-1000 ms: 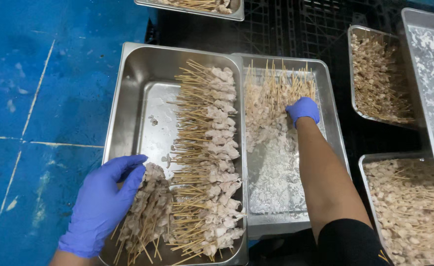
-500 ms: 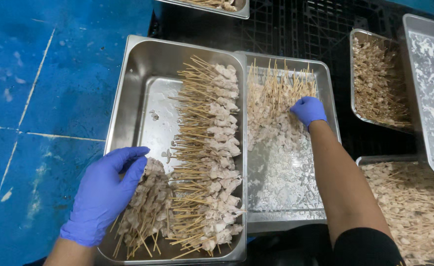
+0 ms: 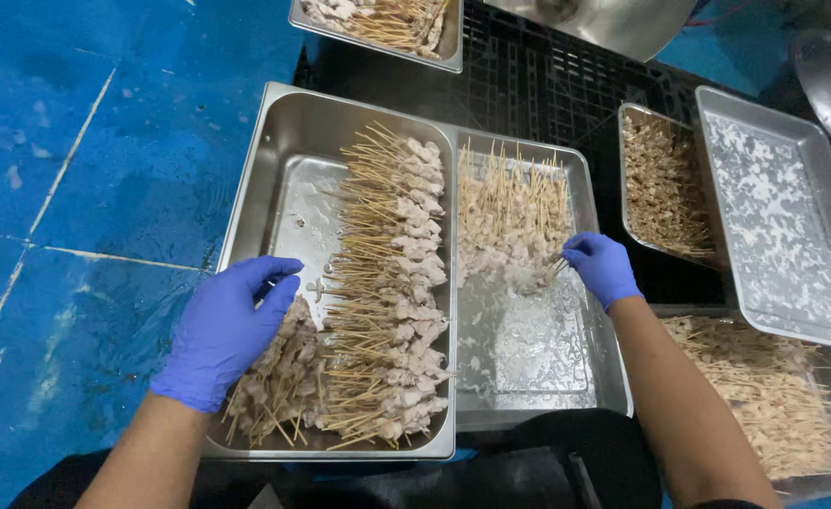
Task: The person threads pieces of raw meat onto bamboo skewers one at a time and arranges the finished skewers upright in a metal tray, working through trays of prepared meat on a low work rack.
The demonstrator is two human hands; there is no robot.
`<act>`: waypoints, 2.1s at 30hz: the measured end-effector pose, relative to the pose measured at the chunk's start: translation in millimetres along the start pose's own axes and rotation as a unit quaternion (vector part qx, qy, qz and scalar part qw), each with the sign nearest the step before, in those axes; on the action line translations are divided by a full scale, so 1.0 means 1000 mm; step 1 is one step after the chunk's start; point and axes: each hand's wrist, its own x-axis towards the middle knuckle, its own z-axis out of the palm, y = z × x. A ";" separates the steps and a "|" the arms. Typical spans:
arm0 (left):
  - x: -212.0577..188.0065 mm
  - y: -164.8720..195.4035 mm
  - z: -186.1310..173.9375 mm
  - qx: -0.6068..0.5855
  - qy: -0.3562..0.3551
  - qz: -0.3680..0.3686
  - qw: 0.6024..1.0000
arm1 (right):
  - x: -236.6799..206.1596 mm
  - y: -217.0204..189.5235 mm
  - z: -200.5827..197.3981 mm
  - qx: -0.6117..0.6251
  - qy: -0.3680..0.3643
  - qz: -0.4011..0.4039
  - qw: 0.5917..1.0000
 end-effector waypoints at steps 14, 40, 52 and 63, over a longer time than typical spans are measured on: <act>-0.010 0.013 0.000 -0.069 0.040 0.132 0.988 | -0.123 -0.195 -0.072 0.184 0.056 -0.228 0.954; -0.026 0.006 -0.001 -0.133 0.065 0.234 0.961 | -0.173 -0.342 0.119 0.240 -0.102 -0.186 0.947; 0.003 -0.052 0.035 -0.118 0.100 0.104 0.983 | -0.174 -0.282 0.038 0.385 -0.026 -0.127 0.914; -0.002 -0.074 0.068 0.187 -0.155 0.050 0.969 | -0.176 -0.251 0.028 0.402 0.013 -0.166 0.900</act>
